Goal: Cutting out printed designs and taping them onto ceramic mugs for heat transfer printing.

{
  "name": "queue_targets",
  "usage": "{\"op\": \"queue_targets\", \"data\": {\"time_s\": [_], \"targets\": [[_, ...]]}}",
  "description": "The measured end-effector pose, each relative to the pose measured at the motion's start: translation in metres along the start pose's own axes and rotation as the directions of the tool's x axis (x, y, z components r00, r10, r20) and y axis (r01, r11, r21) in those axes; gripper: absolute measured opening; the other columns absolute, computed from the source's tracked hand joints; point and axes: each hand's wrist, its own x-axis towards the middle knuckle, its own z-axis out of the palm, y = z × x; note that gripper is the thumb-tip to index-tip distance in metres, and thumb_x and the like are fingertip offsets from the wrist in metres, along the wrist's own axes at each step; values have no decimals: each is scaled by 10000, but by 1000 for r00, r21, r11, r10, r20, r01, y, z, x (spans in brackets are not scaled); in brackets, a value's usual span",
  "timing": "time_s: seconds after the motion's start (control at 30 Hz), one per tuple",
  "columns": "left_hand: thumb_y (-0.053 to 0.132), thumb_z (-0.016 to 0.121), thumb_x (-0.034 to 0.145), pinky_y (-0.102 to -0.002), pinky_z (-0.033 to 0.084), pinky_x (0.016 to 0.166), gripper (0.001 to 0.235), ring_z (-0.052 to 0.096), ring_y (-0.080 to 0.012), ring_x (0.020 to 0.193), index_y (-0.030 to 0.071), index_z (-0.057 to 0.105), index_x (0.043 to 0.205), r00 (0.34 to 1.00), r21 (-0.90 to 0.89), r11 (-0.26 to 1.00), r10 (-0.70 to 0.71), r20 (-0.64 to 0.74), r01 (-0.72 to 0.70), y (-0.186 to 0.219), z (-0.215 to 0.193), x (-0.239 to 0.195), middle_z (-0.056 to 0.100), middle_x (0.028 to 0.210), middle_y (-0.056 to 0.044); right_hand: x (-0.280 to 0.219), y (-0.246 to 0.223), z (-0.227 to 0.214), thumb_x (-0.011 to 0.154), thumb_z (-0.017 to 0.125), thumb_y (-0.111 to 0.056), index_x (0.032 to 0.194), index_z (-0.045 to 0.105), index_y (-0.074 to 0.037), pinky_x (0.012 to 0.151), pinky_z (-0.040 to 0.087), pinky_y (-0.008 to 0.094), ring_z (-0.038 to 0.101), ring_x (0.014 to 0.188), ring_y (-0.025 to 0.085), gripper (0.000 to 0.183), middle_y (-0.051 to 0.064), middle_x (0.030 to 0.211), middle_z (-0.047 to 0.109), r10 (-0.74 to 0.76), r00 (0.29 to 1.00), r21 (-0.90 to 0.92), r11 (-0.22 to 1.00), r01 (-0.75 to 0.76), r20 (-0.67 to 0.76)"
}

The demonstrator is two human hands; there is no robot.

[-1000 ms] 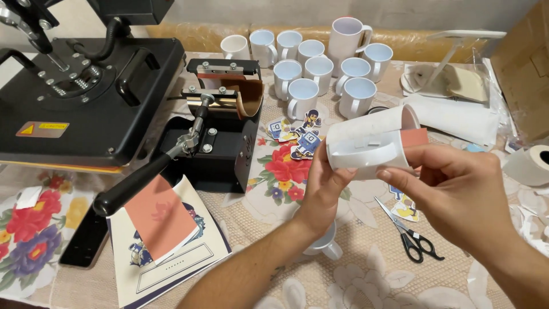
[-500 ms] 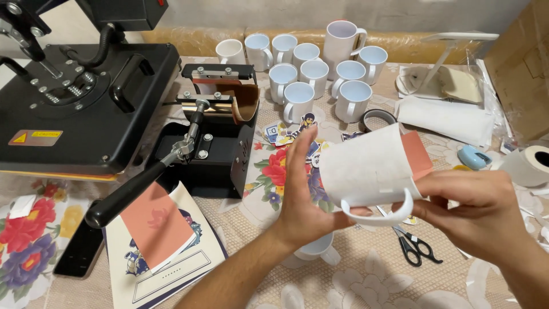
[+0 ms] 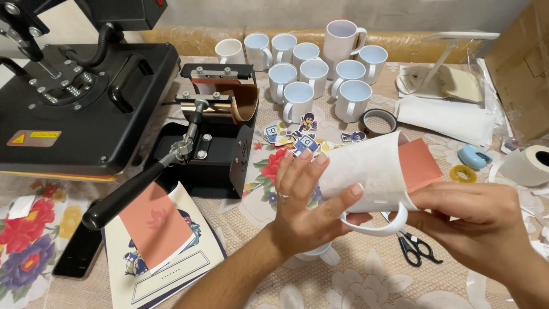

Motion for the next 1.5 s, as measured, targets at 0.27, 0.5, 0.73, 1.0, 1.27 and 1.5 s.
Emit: {"op": "queue_targets", "data": {"time_s": [0.27, 0.5, 0.73, 1.0, 1.27, 1.5], "targets": [[619, 580, 1040, -503, 439, 1136, 375, 531, -275, 1284, 410, 600, 1351, 948, 199, 927, 310, 68, -318, -11, -9, 16, 539, 1367, -30, -3, -4, -3, 744, 787, -197, 904, 737, -143, 521, 478, 270, 513, 512, 174, 176, -36, 646, 708, -26, 998, 11, 1000, 26, 60], [624, 403, 1122, -465, 386, 1133, 421, 457, -189, 1328, 401, 460, 1475, 842, 283, 794, 489, 229, -538, -17, -22, 34, 485, 1434, 109, -13, 3, -10, 746, 785, -178, 934, 708, -153, 556, 522, 269, 618, 542, 159, 204, -34, 748, 769, -36, 995, 6, 999, 36, 90], [522, 558, 1078, -422, 498, 1054, 365, 612, -176, 1204, 272, 633, 1333, 842, 167, 826, 521, 140, -538, -17, -19, 24, 618, 1317, 110, -15, 8, -3, 750, 785, -177, 904, 748, -142, 560, 529, 248, 643, 549, 113, 163, -59, 709, 780, 29, 995, 65, 997, -35, 100], [752, 472, 954, -569, 442, 1121, 720, 550, -352, 1308, 141, 588, 1317, 949, 25, 961, 267, 170, -275, -43, -52, -41, 558, 1378, -146, -10, 80, -41, 735, 845, -206, 971, 813, -175, 537, 356, 283, 441, 509, 113, 240, -1, 641, 685, 247, 969, -223, 943, -247, -28], [538, 404, 1038, -546, 466, 1135, 598, 515, -384, 1340, 53, 482, 1379, 969, 66, 984, -173, 176, 164, -56, -53, -114, 499, 1422, -241, 81, 248, -26, 952, 717, -276, 1145, 782, -323, 669, 455, 394, 674, 797, 323, 209, 83, 891, 739, 324, 946, -608, 746, -272, -25], [508, 471, 1005, -554, 414, 1161, 571, 512, -349, 1354, 85, 502, 1387, 903, 78, 958, -286, 321, 276, -59, -42, -150, 512, 1432, -205, 131, 361, 74, 814, 653, -91, 915, 798, -272, 642, 435, 424, 602, 770, 339, 253, 18, 797, 740, 452, 889, -487, 763, -425, -67]]}}
